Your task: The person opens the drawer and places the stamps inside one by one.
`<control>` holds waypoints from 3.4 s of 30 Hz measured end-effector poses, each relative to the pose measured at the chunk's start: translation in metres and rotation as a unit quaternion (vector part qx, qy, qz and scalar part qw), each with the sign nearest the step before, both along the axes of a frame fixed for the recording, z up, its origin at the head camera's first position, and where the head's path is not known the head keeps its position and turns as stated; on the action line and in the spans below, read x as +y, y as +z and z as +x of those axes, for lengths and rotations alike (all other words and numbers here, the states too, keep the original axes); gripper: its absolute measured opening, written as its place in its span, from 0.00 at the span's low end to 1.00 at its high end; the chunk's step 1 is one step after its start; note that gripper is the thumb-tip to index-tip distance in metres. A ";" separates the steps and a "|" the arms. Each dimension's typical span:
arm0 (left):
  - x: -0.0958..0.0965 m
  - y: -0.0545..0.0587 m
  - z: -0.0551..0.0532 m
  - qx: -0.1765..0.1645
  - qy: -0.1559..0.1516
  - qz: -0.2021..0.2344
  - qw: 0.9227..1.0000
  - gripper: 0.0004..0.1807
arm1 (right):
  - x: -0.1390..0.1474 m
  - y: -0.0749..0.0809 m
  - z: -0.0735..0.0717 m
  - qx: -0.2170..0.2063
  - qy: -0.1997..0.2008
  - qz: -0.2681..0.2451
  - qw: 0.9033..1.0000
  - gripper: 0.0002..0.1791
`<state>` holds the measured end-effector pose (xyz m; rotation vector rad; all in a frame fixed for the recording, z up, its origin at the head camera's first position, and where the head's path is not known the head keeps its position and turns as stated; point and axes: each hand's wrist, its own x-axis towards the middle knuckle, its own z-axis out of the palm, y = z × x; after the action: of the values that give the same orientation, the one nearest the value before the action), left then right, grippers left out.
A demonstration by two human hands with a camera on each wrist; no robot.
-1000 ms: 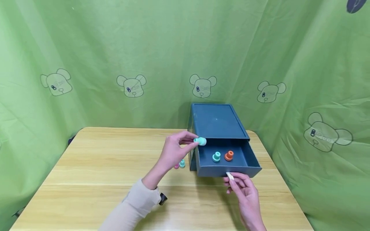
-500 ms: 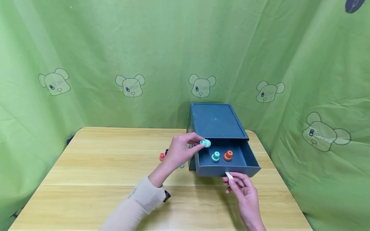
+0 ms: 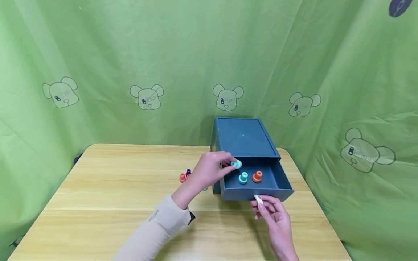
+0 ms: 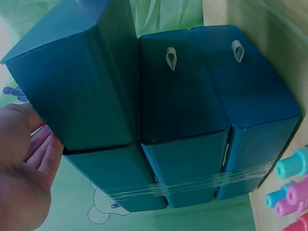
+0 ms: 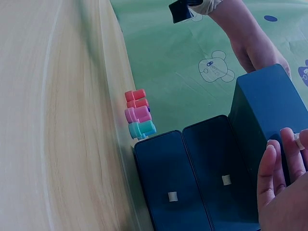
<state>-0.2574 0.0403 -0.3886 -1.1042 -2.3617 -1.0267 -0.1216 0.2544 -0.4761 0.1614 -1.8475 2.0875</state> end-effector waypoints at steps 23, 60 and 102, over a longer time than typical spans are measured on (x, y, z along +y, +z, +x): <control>0.010 0.017 -0.002 -0.015 0.001 -0.144 0.989 0.08 | -0.001 0.001 0.000 -0.001 0.001 0.004 1.000 0.10; -0.011 0.007 -0.022 0.020 0.006 0.077 0.997 0.16 | -0.002 0.001 0.000 -0.002 0.003 0.003 1.000 0.11; -0.011 -0.036 -0.049 -0.182 0.043 0.161 0.969 0.25 | 0.000 0.004 -0.004 -0.006 0.000 0.011 1.000 0.11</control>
<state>-0.3063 0.0288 -0.4246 -0.7367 -2.3608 -1.6261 -0.1252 0.2543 -0.4719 0.1548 -1.8790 2.0733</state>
